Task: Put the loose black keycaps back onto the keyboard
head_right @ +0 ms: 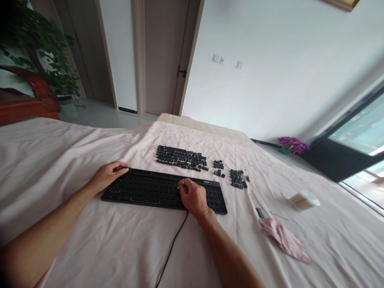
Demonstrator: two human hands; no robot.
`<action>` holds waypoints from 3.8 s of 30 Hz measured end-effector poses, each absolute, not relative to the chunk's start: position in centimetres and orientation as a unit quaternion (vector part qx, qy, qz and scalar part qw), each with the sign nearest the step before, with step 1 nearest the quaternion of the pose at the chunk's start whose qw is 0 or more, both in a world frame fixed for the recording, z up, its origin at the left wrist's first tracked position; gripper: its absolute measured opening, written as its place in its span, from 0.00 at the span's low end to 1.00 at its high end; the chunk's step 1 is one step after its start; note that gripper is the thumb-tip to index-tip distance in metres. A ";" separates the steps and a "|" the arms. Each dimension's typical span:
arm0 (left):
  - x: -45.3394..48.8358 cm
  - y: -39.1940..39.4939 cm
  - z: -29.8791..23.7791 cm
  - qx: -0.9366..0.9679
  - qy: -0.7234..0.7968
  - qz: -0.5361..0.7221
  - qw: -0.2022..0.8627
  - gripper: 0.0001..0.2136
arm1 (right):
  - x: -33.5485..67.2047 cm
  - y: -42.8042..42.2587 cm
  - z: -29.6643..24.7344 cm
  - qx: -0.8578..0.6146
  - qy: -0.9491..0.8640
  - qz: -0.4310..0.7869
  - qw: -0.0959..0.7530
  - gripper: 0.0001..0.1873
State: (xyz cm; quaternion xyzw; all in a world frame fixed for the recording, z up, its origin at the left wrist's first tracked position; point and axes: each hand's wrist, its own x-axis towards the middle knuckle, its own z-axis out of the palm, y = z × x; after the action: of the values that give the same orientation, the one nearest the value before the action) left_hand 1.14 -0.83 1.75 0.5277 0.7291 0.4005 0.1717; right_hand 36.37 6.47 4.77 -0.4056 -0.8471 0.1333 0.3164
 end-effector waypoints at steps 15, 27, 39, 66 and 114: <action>1.1 -0.8 1.7 0.529 0.722 0.409 0.177 0.17 | 36.9 6.3 4.7 -0.407 -0.793 0.288 0.349 0.06; 1.3 -0.8 1.9 0.521 0.727 0.409 0.182 0.17 | 34.8 7.5 4.1 -0.407 -0.783 0.303 0.360 0.09; 1.2 -0.8 1.8 0.529 0.724 0.407 0.172 0.17 | 35.4 6.7 5.4 -0.355 -0.850 0.224 0.319 0.09; 1.3 -0.9 2.1 0.524 0.729 0.406 0.169 0.16 | 33.9 6.4 4.4 -0.368 -0.798 0.323 0.352 0.09; 1.1 -0.8 1.8 0.528 0.725 0.407 0.173 0.15 | 32.6 6.0 4.3 -0.308 -0.853 0.258 0.332 0.11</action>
State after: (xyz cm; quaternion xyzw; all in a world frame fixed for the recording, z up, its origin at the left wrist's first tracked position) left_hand 1.12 -0.79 1.76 0.5284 0.7250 0.4067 0.1728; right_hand 32.63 6.02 4.32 -0.3076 -0.8535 0.2580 0.3322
